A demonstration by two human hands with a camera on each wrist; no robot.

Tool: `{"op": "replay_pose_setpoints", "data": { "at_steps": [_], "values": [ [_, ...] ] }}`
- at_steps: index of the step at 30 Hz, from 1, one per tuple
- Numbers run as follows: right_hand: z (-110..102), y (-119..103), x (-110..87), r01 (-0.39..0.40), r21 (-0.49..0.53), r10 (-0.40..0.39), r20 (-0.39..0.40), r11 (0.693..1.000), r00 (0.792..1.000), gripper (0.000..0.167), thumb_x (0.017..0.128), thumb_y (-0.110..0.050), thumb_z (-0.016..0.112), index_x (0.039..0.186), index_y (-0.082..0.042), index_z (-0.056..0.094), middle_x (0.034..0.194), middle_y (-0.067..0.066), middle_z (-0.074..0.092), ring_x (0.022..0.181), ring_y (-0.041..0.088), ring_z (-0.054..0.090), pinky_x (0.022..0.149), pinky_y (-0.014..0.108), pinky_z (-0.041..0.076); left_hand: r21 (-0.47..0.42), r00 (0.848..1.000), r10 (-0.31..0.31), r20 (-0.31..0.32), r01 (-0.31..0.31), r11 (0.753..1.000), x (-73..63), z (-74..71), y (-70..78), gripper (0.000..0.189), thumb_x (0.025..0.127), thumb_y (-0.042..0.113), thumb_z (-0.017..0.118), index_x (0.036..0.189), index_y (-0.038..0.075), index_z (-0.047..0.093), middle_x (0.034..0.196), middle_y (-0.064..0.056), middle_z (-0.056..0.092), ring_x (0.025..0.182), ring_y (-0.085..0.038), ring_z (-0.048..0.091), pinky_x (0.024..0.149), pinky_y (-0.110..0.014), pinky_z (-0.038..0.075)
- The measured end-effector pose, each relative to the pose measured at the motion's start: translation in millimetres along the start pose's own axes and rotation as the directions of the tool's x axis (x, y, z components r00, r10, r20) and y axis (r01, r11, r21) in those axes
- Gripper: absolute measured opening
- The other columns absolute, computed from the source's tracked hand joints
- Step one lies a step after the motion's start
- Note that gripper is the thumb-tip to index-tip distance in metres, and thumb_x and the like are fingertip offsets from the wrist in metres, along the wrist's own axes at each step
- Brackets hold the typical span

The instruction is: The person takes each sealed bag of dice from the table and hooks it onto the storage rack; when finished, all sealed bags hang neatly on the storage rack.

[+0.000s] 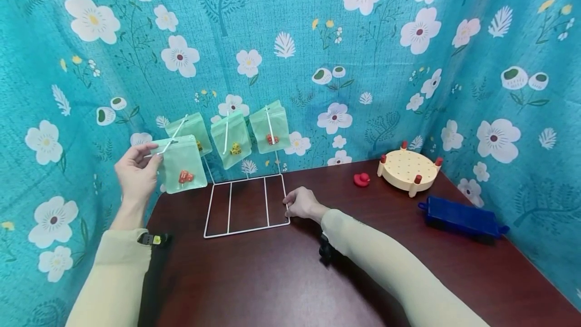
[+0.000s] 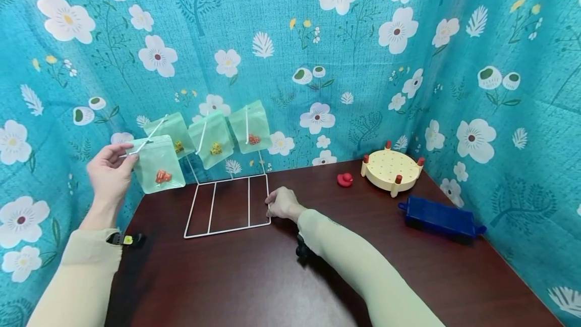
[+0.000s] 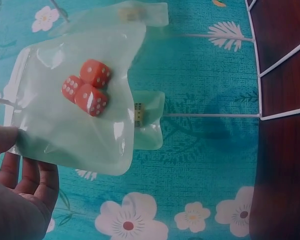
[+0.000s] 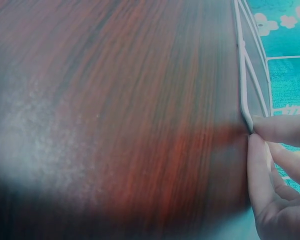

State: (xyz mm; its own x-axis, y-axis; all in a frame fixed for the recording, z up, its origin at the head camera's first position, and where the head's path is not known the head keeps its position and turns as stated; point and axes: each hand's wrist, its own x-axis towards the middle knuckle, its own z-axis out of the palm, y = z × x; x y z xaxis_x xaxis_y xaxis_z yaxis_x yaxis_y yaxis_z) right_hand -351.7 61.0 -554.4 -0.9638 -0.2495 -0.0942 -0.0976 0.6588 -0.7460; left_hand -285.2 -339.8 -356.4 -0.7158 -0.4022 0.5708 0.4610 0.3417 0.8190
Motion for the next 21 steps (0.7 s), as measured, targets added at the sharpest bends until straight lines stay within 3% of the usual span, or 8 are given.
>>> {"op": "replay_pose_setpoints", "data": {
  "at_steps": [10,17,21],
  "values": [
    [5.1,4.6,1.2,0.014,-0.003,-0.014,-0.027,1.0,1.0,0.031,0.082,-0.011,0.097,0.111,-0.011,0.088,0.089,0.001,0.08,0.08,0.016,0.068,0.074,0.031,0.06,0.088,0.998,-0.059,-0.038,0.062,0.994,14.1,12.1,-9.5,0.024,0.102,0.0,0.076,0.125,-0.004,0.08,0.096,0.026,0.074,0.084,0.009,0.073,0.081,-0.007,0.057],
    [-7.2,-16.4,-22.0,-0.009,0.062,0.011,-0.018,0.998,1.0,0.032,0.081,-0.011,0.097,0.112,-0.011,0.088,0.091,-0.001,0.081,0.083,0.013,0.069,0.083,0.031,0.062,0.089,0.994,-0.096,-0.056,0.101,0.991,19.0,16.9,-11.8,0.021,0.103,0.007,0.079,0.123,0.0,0.084,0.097,0.022,0.076,0.084,0.01,0.074,0.078,-0.006,0.057],
    [-6.5,-14.0,-20.3,0.012,0.049,-0.01,-0.032,0.999,0.999,0.031,0.08,-0.012,0.097,0.11,-0.012,0.088,0.088,-0.004,0.08,0.082,0.01,0.067,0.083,0.029,0.06,0.107,0.99,-0.126,-0.07,0.133,0.985,21.4,18.5,-12.7,0.021,0.104,0.011,0.079,0.123,0.004,0.086,0.095,0.022,0.077,0.083,0.01,0.073,0.076,-0.005,0.056]
  ]
}}
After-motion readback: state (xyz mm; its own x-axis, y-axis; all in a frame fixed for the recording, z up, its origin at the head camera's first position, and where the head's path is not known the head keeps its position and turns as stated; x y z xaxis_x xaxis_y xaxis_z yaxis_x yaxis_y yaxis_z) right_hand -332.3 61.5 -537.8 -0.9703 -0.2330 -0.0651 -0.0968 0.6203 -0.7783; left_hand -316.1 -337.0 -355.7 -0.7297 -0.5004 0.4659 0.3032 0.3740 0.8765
